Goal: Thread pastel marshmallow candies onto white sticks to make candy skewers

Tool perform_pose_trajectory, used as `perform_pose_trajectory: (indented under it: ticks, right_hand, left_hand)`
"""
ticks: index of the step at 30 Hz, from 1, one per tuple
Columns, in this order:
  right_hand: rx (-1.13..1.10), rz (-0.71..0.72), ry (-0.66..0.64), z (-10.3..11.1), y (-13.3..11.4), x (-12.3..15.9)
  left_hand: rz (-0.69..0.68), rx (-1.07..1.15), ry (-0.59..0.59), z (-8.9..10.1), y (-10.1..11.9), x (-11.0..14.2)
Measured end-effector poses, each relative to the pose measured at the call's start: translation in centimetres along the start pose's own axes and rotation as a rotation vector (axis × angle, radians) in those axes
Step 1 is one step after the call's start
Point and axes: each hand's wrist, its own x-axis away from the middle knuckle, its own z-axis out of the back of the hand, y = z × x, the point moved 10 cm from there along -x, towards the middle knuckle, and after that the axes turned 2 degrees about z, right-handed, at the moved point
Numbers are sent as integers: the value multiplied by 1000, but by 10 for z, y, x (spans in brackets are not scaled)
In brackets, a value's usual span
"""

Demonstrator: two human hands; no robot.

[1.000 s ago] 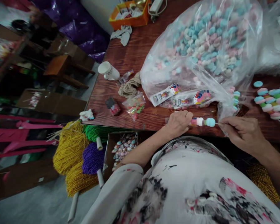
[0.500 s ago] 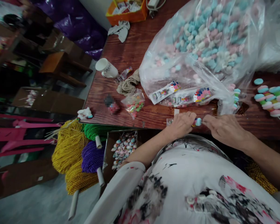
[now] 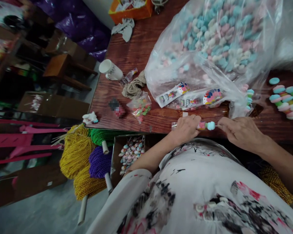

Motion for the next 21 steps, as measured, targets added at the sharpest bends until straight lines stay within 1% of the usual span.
perform_pose_trajectory:
  ticks: [5, 9, 11, 12, 13, 16, 18, 19, 21]
  right_hand:
    - [35, -39, -137, -10, -8, -9]
    - [75, -27, -260, -19, -21, -20]
    - [48, 4, -284, -21, -27, -24]
    - [20, 20, -266, -19, -28, -25]
    - [-16, 34, -223, -14, -27, -25]
    - [-143, 69, 20, 14, -18, -22]
    - [-203, 95, 152, 30, -11, -18]
    - [-210, 106, 185, 35, -9, -17]
    - [-179, 147, 209, 40, -12, -17]
  left_hand:
    - [-66, -41, -40, -6, 20, -3]
    - [-66, 45, -70, -12, 28, -7]
    - [-55, 119, -67, -14, 27, -9]
    - [-45, 156, -57, -14, 25, -9]
    - [-29, 188, -42, -13, 21, -9]
    - [19, 267, 10, -6, 12, -10]
    - [21, 323, 51, -1, 12, -12]
    - [4, 357, 75, 2, 15, -14]
    - [-43, 448, 132, 7, 25, -18]
